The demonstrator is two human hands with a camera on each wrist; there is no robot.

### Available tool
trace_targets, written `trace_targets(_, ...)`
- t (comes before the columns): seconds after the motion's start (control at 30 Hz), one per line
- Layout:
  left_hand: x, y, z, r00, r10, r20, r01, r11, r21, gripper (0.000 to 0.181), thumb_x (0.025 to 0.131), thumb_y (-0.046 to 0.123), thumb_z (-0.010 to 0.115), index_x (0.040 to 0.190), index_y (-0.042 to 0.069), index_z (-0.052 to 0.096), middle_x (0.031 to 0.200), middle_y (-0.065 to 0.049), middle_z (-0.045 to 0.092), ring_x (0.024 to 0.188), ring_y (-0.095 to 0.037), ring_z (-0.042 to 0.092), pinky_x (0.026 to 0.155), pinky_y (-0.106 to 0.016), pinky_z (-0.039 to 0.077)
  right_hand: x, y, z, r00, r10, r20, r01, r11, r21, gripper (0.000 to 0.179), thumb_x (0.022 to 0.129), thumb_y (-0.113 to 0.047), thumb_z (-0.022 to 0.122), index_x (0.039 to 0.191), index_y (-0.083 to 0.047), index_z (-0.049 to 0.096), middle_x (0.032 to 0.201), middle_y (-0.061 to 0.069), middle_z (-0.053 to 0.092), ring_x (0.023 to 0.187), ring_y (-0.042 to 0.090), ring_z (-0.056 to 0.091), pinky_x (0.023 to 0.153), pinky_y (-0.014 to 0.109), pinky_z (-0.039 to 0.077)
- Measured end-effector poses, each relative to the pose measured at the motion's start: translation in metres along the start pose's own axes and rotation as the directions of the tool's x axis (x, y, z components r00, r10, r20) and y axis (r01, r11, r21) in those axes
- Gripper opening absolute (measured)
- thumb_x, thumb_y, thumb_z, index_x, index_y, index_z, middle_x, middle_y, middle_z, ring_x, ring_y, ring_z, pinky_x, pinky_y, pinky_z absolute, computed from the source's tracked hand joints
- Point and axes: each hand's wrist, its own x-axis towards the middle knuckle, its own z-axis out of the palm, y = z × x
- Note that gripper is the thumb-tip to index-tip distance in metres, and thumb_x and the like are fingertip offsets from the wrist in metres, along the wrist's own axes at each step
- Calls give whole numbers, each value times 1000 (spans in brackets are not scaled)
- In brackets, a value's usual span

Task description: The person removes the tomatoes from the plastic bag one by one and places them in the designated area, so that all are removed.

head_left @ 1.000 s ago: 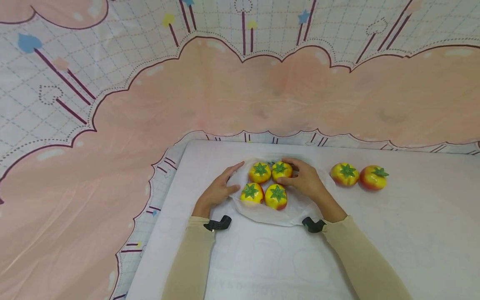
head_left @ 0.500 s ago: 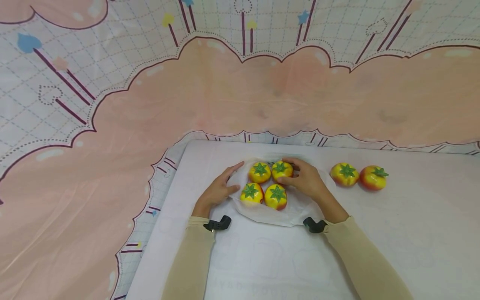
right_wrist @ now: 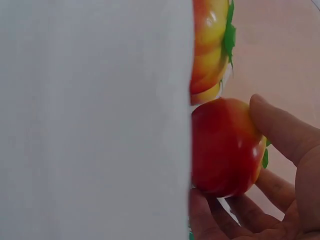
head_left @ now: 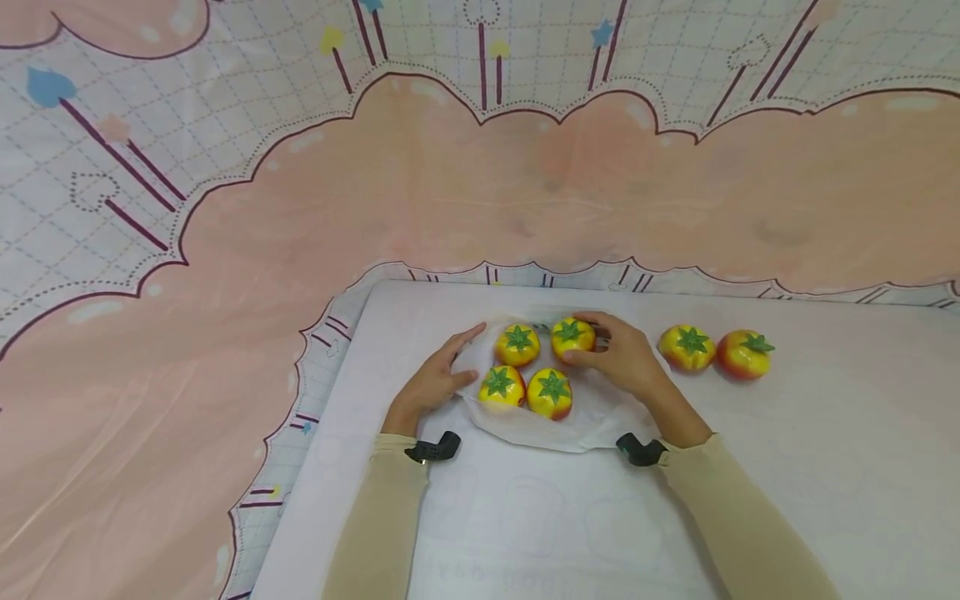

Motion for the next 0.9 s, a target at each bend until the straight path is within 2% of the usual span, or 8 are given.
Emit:
trace_targets(0.27,1,-2,0,1000,4,-2,-4,1000,4,78,94,10,67,148,59,39,166,12,32,158,-24,22,127,-59,17,-4,1,-9,1000,-7,-8,7,1000,-6,70,88,-37,80,149,-20,50,153,12,50,137,38,51,112,55,47)
trace_targets(0.53,-1,1,-1,1000,4,6,-4,1000,-10,78,94,8,67,149,56,40,167,9,31,158,-23,21,128,-57,15,-9,-3,-16,1000,-2,-19,2,1000,-8,73,86,-42,81,149,-21,50,154,13,49,136,39,53,109,55,49)
trace_targets(0.9,-2,1,-3,999,40,30,-39,998,-54,80,93,4,66,153,50,39,167,6,30,158,-25,21,128,-57,15,-18,-8,-31,1000,10,-30,-10,1000,-13,76,86,-46,80,151,-22,48,155,12,47,138,40,50,108,55,50)
